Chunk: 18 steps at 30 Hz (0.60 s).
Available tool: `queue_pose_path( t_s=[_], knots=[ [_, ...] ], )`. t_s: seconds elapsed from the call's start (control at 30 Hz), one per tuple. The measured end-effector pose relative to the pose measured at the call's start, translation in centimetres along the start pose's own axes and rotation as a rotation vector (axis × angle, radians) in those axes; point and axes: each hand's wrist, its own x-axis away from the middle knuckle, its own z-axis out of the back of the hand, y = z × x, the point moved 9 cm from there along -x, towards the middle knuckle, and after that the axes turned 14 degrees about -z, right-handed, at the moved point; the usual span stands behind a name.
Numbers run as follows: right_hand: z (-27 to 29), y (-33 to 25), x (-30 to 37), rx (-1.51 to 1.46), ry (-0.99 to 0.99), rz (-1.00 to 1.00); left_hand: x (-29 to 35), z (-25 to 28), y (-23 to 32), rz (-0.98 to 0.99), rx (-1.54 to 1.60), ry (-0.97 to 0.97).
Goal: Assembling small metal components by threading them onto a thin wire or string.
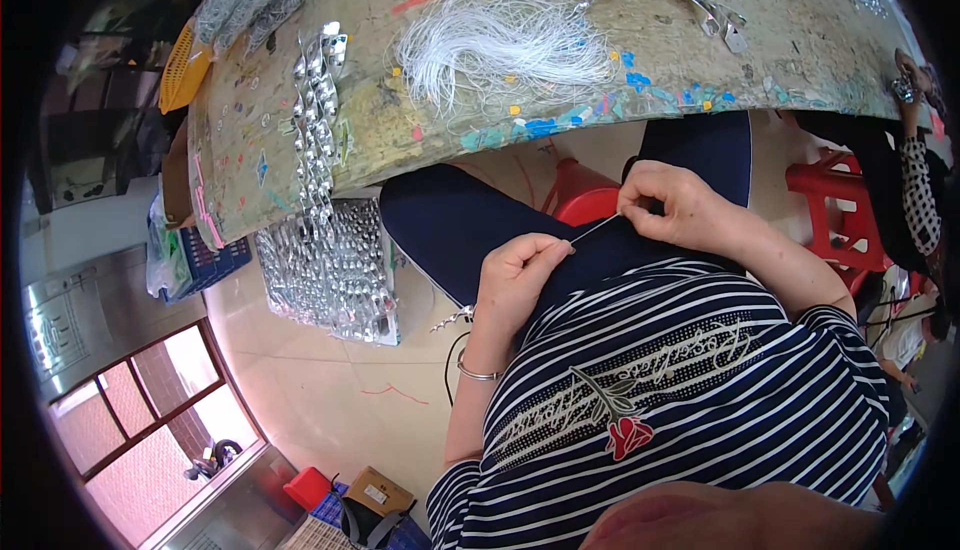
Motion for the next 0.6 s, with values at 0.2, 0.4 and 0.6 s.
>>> queue_pose_path(
  t_s=[0.2, 0.4, 0.6],
  knots=[
    [0.4, 0.7, 1.2, -0.047, -0.058, -0.015, 0.1, -0.8, -0.1, 0.026, 0.045, -0.016],
    [-2.5, -0.8, -0.7, -0.144, -0.09, 0.071, -0.7, -1.2, 0.8, -0.01, 0.068, 0.034],
    [-4.6, 0.5, -2.2, -0.312, -0.218, -0.159, -0.5, -0.4, 0.7, 0.023, 0.116, 0.117]
  ],
)
